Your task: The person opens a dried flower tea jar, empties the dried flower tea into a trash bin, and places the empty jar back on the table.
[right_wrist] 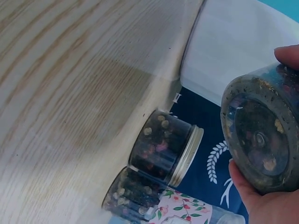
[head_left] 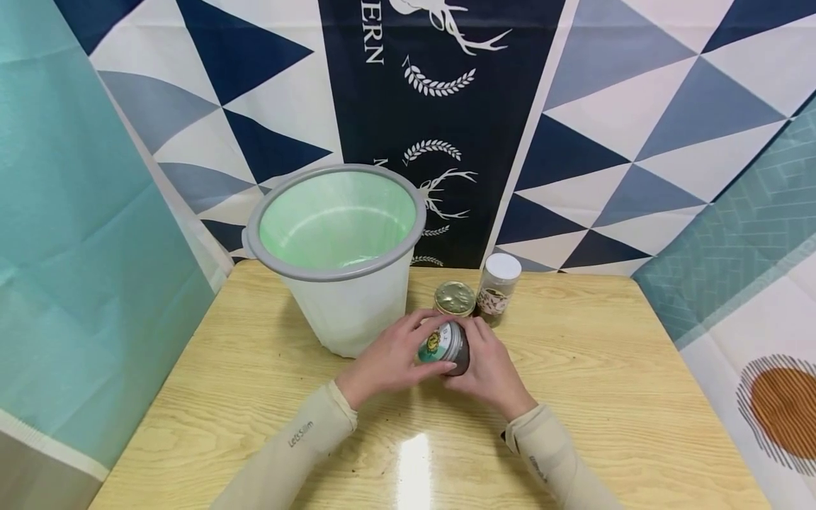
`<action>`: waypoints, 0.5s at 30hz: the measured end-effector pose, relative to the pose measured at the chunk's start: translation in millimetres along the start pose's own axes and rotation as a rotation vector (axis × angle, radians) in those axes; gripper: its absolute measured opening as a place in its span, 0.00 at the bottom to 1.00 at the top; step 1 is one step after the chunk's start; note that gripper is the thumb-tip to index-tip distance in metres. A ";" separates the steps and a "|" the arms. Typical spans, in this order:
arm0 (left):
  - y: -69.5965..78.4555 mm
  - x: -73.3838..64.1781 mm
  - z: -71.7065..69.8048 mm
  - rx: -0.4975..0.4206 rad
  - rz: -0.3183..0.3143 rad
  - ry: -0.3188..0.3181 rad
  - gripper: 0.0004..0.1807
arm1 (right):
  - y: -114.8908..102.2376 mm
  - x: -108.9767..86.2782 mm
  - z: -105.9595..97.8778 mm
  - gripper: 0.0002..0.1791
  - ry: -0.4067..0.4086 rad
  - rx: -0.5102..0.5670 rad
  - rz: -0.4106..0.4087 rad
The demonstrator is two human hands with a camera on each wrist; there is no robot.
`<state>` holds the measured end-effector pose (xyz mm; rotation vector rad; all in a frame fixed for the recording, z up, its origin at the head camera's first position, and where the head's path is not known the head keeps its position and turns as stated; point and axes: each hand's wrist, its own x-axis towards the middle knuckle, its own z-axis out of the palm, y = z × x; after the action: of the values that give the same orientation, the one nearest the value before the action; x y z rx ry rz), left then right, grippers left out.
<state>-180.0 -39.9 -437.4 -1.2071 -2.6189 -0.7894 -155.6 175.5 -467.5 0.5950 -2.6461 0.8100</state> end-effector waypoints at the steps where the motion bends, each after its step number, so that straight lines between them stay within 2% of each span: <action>1: -0.1 -0.2 -0.1 0.001 0.012 -0.002 0.43 | -0.2 0.1 -0.4 0.58 0.001 -0.002 0.001; 6: -3.3 -2.1 -2.7 -0.027 0.107 -0.045 0.44 | -1.0 -1.1 -1.5 0.53 0.005 0.013 0.011; 8: -4.5 -2.6 -3.4 -0.046 0.121 -0.059 0.42 | -0.9 -1.3 -1.2 0.53 -0.004 0.019 0.015; 12: -3.6 -1.3 -3.2 -0.058 0.095 -0.065 0.39 | -0.2 -2.0 -0.3 0.54 -0.025 0.022 0.033; 15: -2.0 -0.3 -3.6 -0.040 0.044 -0.056 0.38 | -0.8 -0.3 1.6 0.56 -0.024 0.028 0.041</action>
<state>-181.5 -43.0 -435.3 -1.3117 -2.6222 -0.8155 -155.2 174.1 -468.5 0.5627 -2.6815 0.8584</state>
